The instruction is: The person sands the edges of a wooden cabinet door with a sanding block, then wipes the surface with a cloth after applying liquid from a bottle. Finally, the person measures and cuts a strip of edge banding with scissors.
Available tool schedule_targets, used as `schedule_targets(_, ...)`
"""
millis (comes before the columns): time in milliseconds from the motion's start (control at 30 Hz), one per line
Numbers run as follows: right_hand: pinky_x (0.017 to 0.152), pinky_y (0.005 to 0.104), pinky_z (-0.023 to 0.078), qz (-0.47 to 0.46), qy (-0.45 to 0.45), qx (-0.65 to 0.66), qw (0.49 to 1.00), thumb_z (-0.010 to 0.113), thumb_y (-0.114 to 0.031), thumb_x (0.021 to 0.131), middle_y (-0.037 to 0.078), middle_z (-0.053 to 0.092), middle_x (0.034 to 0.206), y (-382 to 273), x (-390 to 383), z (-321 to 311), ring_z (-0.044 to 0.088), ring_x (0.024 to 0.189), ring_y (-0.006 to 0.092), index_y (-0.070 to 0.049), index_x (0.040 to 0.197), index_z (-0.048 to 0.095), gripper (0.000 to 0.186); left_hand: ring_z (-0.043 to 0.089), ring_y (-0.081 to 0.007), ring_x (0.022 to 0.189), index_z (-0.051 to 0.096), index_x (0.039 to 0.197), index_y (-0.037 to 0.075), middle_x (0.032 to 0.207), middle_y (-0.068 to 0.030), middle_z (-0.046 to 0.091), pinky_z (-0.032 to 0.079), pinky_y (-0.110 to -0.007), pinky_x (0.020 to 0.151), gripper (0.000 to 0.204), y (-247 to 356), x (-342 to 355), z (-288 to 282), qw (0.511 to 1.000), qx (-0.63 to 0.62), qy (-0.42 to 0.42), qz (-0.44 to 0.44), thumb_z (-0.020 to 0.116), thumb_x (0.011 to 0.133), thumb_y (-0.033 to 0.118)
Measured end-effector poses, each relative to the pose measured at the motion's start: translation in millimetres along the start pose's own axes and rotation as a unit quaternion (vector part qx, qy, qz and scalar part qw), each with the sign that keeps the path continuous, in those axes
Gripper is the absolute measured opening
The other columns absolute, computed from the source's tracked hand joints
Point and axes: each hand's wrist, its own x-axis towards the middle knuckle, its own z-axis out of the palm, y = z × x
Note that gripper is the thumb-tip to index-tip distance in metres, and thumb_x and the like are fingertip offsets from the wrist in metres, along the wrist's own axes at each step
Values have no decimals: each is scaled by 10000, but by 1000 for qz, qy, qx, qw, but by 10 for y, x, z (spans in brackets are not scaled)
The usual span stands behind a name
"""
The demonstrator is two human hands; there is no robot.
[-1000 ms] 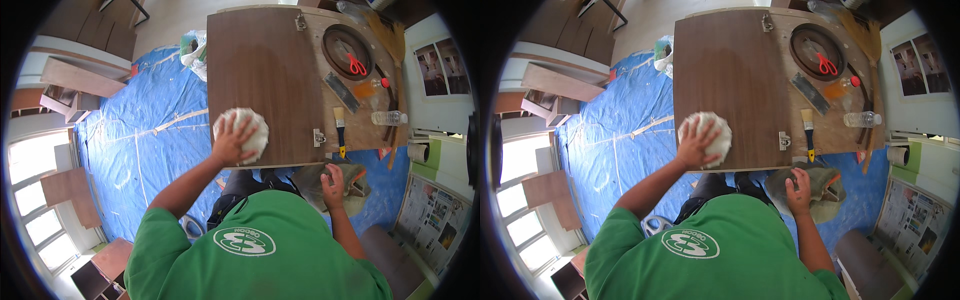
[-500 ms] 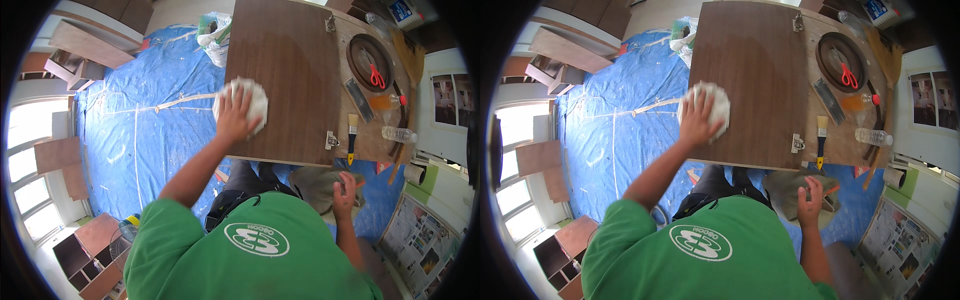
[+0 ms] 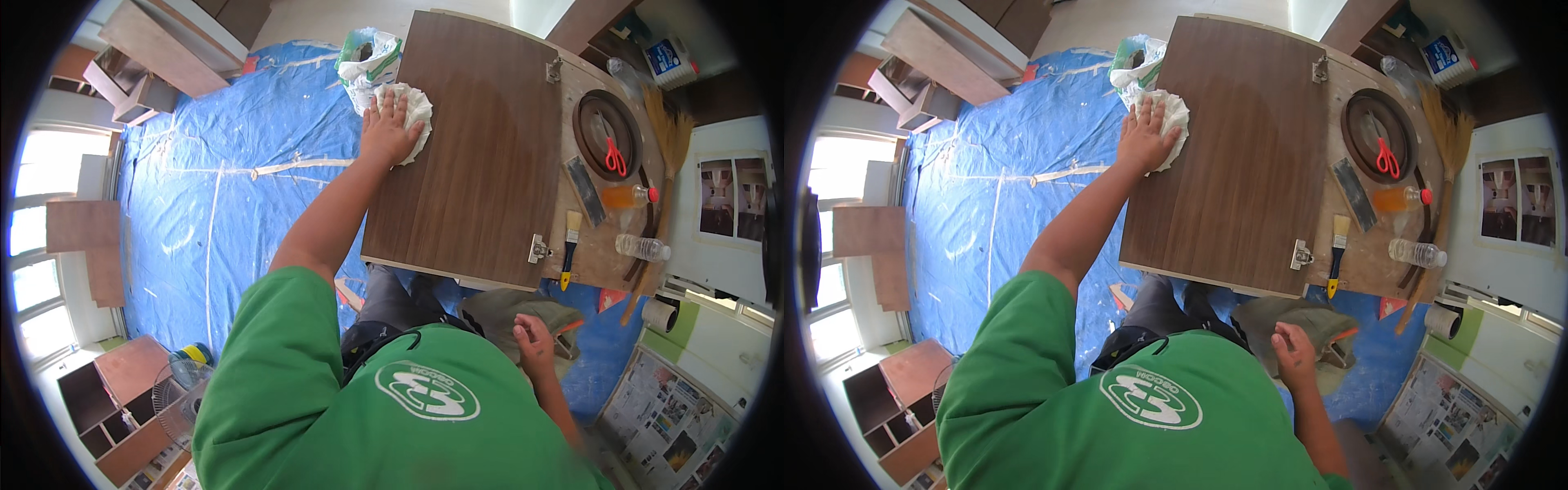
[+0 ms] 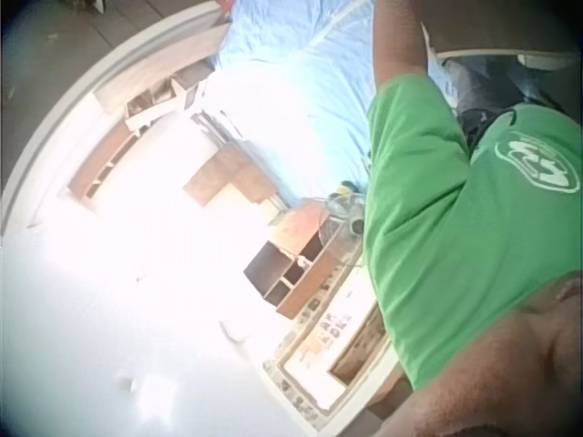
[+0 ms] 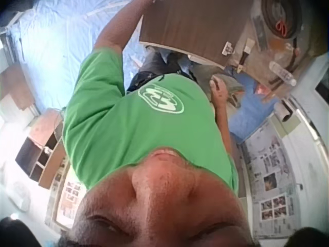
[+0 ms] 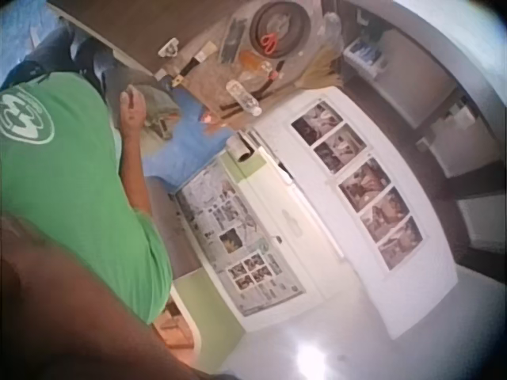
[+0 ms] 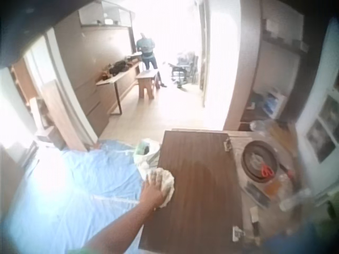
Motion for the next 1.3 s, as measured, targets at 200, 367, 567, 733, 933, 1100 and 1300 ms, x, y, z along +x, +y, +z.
schedule_targets(200, 835, 323, 534, 116, 14, 14, 993, 684, -285, 972, 126, 690, 1069, 698, -455, 69, 673, 941, 200, 25, 1170, 684, 368, 131, -442, 1552, 310, 1602, 119, 1697, -140, 185, 163, -567, 1240, 751, -60, -1194, -42, 994, 22, -30, 98, 494, 1004, 534)
schedule_targets(367, 826, 330, 538, 113, -29, 65, 991, 683, -314, 975, 134, 698, 1076, 767, -413, 294, 681, 934, 217, 27, 1156, 690, 386, 81, -434, 1564, 283, 1613, 95, 1709, -140, 145, 102, -544, 1259, 764, 128, -1932, -102, 982, 37, -104, 156, 467, 1013, 531)
schedule_targets(567, 816, 316, 537, 50, -115, -25, 992, 701, -316, 964, 141, 691, 1051, 157, 168, 336, 678, 922, 219, 31, 1176, 670, 408, 136, -417, 1559, 362, 1596, 206, 1692, -47, 245, 86, -531, 1267, 727, 1060, -1436, 160, 924, -55, -146, 349, 461, 990, 595)
schedule_targets(733, 960, 389, 487, -49, 7, -53, 997, 684, -262, 958, 154, 664, 1107, -137, 521, 438, 628, 1063, 297, 13, 1228, 654, 386, 79, -449, 1557, 360, 1595, 273, 1697, -38, 229, 83, -627, 1236, 804, 696, -427, 143, 971, 18, -54, 230, 503, 919, 683)
schedule_targets(933, 1155, 538, 301, -201, 207, -199, 936, 655, -266, 964, 214, 472, 1459, -496, 1407, 896, 385, 1380, 442, -37, 1352, 588, 456, 39, -410, 1572, 314, 1616, 260, 1710, -61, 183, 27, -541, 1262, 856, 503, 636, 15, 982, 55, -44, 176, 446, 918, 738)
schedule_targets(1100, 1209, 586, 202, -173, 285, -225, 916, 601, -346, 996, 230, 370, 1577, -436, 1702, 1158, 259, 1481, 483, -67, 1437, 524, 527, 37, -411, 1573, 298, 1623, 252, 1718, -58, 155, 17, -535, 1261, 877, 482, 1613, 49, 982, 53, -47, 174, 446, 913, 747)
schedule_targets(1300, 1212, 598, 198, -146, 300, -292, 896, 504, -495, 1020, 276, 323, 1599, -500, 1764, 1174, 250, 1490, 488, -47, 1484, 463, 646, 72, -413, 1570, 244, 1638, 266, 1720, -55, 145, 41, -522, 1263, 879, 385, 3024, 216, 983, 85, -28, 161, 390, 930, 766)
